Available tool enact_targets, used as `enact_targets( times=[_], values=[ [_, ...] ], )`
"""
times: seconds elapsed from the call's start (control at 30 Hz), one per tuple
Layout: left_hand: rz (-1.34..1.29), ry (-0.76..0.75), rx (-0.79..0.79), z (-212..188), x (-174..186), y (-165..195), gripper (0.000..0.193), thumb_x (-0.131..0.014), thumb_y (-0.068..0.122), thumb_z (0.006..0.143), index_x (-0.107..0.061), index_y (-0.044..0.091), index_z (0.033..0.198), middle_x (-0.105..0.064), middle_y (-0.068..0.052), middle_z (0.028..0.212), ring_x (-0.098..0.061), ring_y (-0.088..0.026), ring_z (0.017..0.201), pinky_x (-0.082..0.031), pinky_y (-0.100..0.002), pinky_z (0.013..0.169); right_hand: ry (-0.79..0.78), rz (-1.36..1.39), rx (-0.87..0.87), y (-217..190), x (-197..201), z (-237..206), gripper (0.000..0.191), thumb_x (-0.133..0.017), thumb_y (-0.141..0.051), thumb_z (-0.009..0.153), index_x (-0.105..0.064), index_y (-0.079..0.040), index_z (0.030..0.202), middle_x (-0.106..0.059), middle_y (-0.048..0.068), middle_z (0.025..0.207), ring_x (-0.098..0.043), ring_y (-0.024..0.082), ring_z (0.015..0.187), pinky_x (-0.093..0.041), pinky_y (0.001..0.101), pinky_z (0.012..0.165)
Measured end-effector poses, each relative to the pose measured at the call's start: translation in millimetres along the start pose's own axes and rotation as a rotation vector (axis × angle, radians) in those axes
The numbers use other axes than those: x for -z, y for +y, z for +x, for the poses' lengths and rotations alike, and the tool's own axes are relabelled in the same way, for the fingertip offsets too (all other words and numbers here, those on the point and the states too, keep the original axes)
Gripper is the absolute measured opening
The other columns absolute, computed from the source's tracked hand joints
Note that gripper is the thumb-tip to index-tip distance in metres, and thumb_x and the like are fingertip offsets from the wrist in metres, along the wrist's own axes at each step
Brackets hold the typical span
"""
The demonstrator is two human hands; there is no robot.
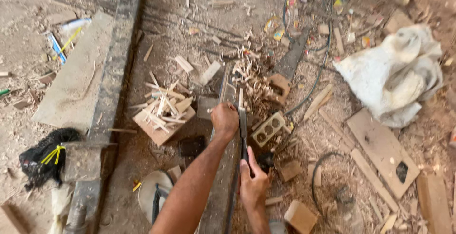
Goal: The person sits on the floor at a low workbench and carves small wooden components with a chisel, holding each piece against the bench while shaving off thin curls of wood. They set finished pieces aside with a pile of similar parts and continue shaping additional pieces.
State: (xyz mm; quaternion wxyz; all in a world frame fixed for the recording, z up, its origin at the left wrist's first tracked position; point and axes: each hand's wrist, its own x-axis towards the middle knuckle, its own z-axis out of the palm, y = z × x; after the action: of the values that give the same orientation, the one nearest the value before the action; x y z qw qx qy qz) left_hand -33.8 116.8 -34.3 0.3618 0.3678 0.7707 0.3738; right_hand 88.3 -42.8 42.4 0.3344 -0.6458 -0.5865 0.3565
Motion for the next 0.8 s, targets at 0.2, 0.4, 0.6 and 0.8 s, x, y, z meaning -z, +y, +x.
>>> enact_targets(
  times=[0.2,0.4,0.6,0.8],
  values=[
    [0.132,0.048,-0.086,0.9,-12.7,-13.6,0.018,-0.067,0.010,0.090,-0.075,0.000,0.077,-0.070,-0.027,0.076,-0.071,-0.041,0.070,-0.059,-0.051,0.068,-0.070,-0.074,-0.309,-35.4,6.4,0.5,0.051,-0.060,-0.028,0.102,-0.053,-0.017,0.152,-0.042,0.003,0.052,-0.031,0.010,0.045,-0.030,0.0318,0.043],
    [0.034,0.182,-0.199,7.7,-22.1,-16.6,0.016,-0.065,0.009,0.084,-0.077,0.003,0.074,-0.071,-0.025,0.075,-0.070,-0.043,0.071,-0.058,-0.054,0.070,-0.021,-0.026,-0.289,-30.7,-0.5,17.8,0.051,-0.059,-0.026,0.098,-0.056,-0.017,0.148,-0.056,-0.002,0.054,-0.035,0.009,0.043,-0.031,0.0315,0.040],
    [-0.018,0.172,-0.225,10.9,-25.9,-15.6,0.012,-0.065,0.004,0.072,-0.074,0.004,0.065,-0.071,-0.024,0.073,-0.072,-0.043,0.074,-0.058,-0.052,0.076,0.018,-0.114,0.073,-2.0,0.1,33.1,0.046,-0.060,-0.027,0.105,-0.058,-0.012,0.149,-0.057,-0.001,0.066,-0.037,0.004,0.057,-0.036,0.0254,0.052],
    [0.016,0.129,-0.125,8.6,-17.7,-5.0,0.013,-0.065,-0.001,0.074,-0.075,0.006,0.068,-0.070,-0.026,0.075,-0.072,-0.044,0.075,-0.057,-0.052,0.083,-0.042,0.060,-0.133,5.6,-5.6,47.5,0.050,-0.061,-0.023,0.102,-0.056,-0.010,0.150,-0.040,-0.003,0.060,-0.029,0.006,0.052,-0.028,0.0268,0.045]
  ],
)
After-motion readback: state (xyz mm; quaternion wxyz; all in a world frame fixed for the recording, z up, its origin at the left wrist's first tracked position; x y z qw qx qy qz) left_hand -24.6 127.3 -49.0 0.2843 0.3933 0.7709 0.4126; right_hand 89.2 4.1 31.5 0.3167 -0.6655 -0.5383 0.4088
